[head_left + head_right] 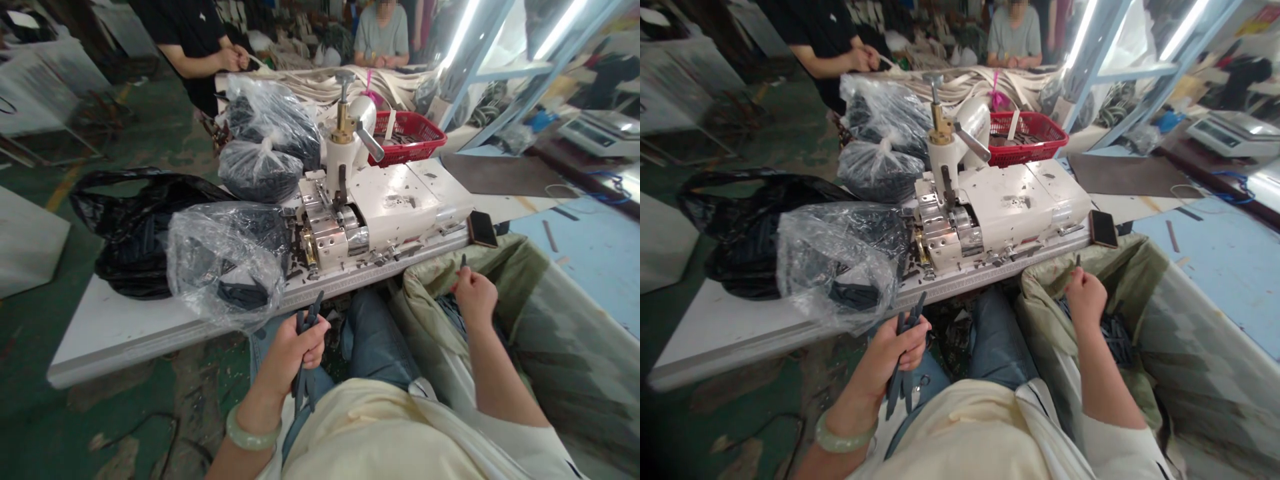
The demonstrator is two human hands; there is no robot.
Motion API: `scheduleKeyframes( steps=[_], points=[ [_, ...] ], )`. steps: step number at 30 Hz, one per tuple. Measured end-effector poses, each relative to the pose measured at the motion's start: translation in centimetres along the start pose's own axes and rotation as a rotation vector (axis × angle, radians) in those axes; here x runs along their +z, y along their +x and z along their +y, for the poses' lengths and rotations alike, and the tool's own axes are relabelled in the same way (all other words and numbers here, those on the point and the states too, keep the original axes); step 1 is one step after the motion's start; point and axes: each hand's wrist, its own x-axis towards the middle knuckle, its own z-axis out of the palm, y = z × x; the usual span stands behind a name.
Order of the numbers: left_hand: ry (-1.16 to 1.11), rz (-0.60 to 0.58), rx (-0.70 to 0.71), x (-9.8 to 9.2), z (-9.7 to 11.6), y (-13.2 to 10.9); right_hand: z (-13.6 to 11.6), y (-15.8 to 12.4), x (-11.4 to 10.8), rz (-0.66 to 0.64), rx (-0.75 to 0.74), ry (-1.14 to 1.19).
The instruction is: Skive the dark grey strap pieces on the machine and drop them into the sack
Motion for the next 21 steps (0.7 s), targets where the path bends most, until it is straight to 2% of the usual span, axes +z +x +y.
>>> scheduleKeyframes(
  steps=[2,3,4,6,8,9,10,12,16,18,21],
  points=[
    [0.008,-0.027,-0.02,0.4,-0.2,0.3,2.5,-0.2,-1.7,0.097,-0.039,-0.235],
    [0.01,-0.047,-0.034,0.7,-0.3,0.6,2.6,-0.9,-2.1,0.078,-0.063,-0.216],
    [0.015,-0.07,-0.048,1.1,-0.5,0.8,1.8,-1.9,-2.2,-0.007,-0.097,-0.114],
    [0.026,-0.121,-0.072,1.9,-0.8,1.3,-1.5,-4.8,-1.2,-0.353,-0.14,0.259],
    [0.041,-0.165,-0.093,2.6,-1.0,1.3,-5.9,-8.3,0.5,-0.8,-0.147,0.654],
    [0.044,-0.177,-0.102,2.8,-1.1,1.2,-8.0,-10.0,1.5,-0.961,-0.151,0.774],
    [0.041,-0.179,-0.106,2.9,-1.1,1.0,-9.8,-11.5,2.4,-1.057,-0.162,0.858],
    [0.025,-0.161,-0.11,2.7,-1.2,0.2,-12.4,-13.4,3.7,-1.077,-0.144,0.959],
    [-0.017,-0.091,-0.12,1.0,-1.1,-1.5,-13.8,-13.8,4.6,-0.89,-0.029,1.056],
    [-0.035,-0.064,-0.121,0.5,-1.0,-1.9,-13.8,-13.6,4.5,-0.961,-0.026,1.067],
    [-0.041,-0.083,-0.13,0.6,-1.1,-1.8,-13.8,-14.2,4.1,-1.235,-0.074,1.076]
  ],
)
